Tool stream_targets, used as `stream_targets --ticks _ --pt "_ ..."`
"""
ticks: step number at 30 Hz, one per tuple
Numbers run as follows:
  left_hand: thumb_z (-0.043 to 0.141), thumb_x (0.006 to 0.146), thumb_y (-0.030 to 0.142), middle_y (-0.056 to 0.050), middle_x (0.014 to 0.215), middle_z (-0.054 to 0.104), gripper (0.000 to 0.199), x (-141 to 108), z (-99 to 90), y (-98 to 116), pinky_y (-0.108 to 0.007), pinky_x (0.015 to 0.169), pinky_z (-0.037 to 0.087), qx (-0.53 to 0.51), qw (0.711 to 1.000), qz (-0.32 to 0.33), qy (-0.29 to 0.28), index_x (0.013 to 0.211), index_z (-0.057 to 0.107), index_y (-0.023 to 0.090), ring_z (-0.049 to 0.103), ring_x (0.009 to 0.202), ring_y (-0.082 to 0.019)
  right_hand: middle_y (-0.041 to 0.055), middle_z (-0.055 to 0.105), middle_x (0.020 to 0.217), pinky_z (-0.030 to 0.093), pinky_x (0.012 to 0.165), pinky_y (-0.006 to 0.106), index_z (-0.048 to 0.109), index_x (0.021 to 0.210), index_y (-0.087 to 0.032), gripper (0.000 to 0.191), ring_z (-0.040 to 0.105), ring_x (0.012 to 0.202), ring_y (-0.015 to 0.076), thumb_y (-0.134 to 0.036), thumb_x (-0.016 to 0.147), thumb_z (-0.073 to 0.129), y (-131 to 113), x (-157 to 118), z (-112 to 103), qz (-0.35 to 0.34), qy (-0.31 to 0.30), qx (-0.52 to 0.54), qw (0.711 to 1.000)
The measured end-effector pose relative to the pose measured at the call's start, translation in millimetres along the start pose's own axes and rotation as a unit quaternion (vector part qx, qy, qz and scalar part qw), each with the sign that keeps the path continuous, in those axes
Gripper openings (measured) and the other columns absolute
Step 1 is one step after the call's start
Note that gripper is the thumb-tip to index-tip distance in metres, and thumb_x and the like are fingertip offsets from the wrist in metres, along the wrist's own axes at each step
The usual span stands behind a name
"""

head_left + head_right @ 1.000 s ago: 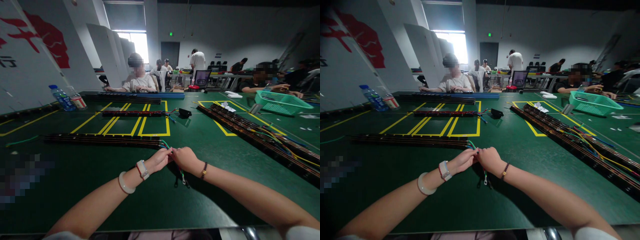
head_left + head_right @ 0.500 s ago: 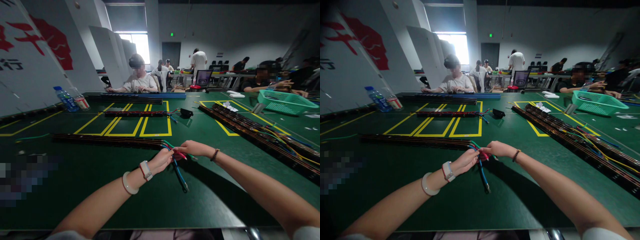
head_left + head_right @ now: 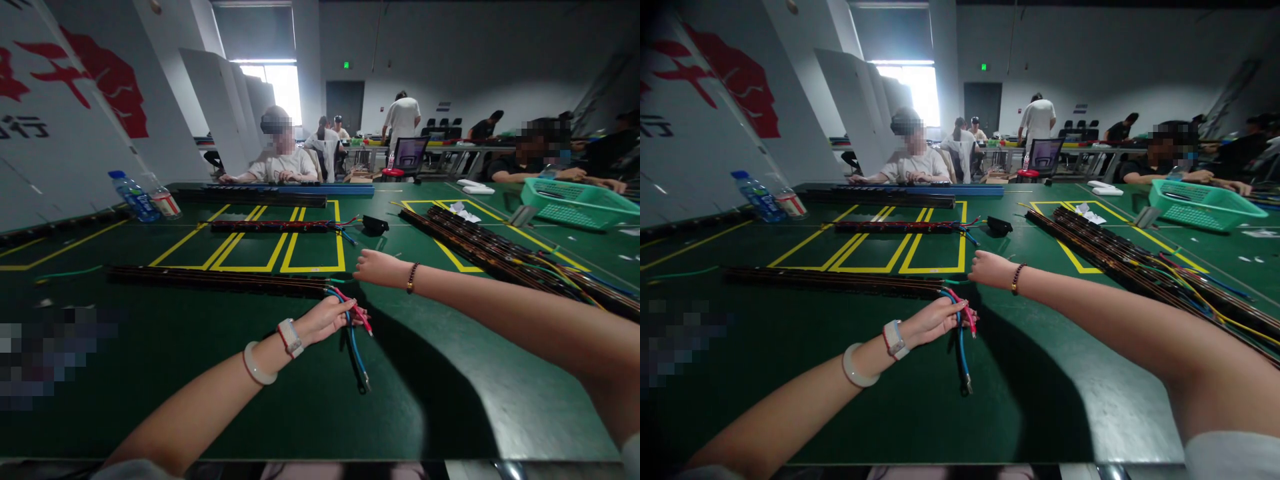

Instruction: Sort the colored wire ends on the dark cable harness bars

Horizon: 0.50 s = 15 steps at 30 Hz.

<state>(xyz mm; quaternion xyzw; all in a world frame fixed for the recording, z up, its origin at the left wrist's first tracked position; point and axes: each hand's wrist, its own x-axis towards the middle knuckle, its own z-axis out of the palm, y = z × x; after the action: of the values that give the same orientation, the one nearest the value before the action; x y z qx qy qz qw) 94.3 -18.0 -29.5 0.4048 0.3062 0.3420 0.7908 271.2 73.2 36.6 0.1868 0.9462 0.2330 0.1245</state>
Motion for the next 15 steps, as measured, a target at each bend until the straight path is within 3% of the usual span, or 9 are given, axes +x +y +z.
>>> stream_targets --ticks 9,15 --pt "0.064 0.083 0.023 -0.009 0.075 0.068 0.015 5.7 -5.9 -1.5 -0.027 0.075 0.049 -0.002 1.000 -0.022 0.006 0.078 0.061 0.009 0.064 0.070 -0.015 0.0061 0.067 0.083 0.028 0.070 0.031 0.063 0.096 -0.015 0.023 0.056 0.079 0.0179 -0.007 0.090 0.043 16.0 32.2 23.0 -0.093 0.031 -0.084 0.992" --pt "0.065 0.082 0.026 -0.010 0.076 0.068 0.020 5.3 -6.7 -2.8 -0.031 0.080 0.050 -0.014 1.000 -0.009 -0.018 0.075 0.061 0.008 0.066 0.074 -0.017 0.0080 0.065 0.081 0.031 0.078 0.033 0.063 0.094 -0.014 0.023 0.054 0.083 0.0198 -0.007 0.089 0.042 -0.3 13.3 31.5 -0.006 0.067 -0.059 0.996"
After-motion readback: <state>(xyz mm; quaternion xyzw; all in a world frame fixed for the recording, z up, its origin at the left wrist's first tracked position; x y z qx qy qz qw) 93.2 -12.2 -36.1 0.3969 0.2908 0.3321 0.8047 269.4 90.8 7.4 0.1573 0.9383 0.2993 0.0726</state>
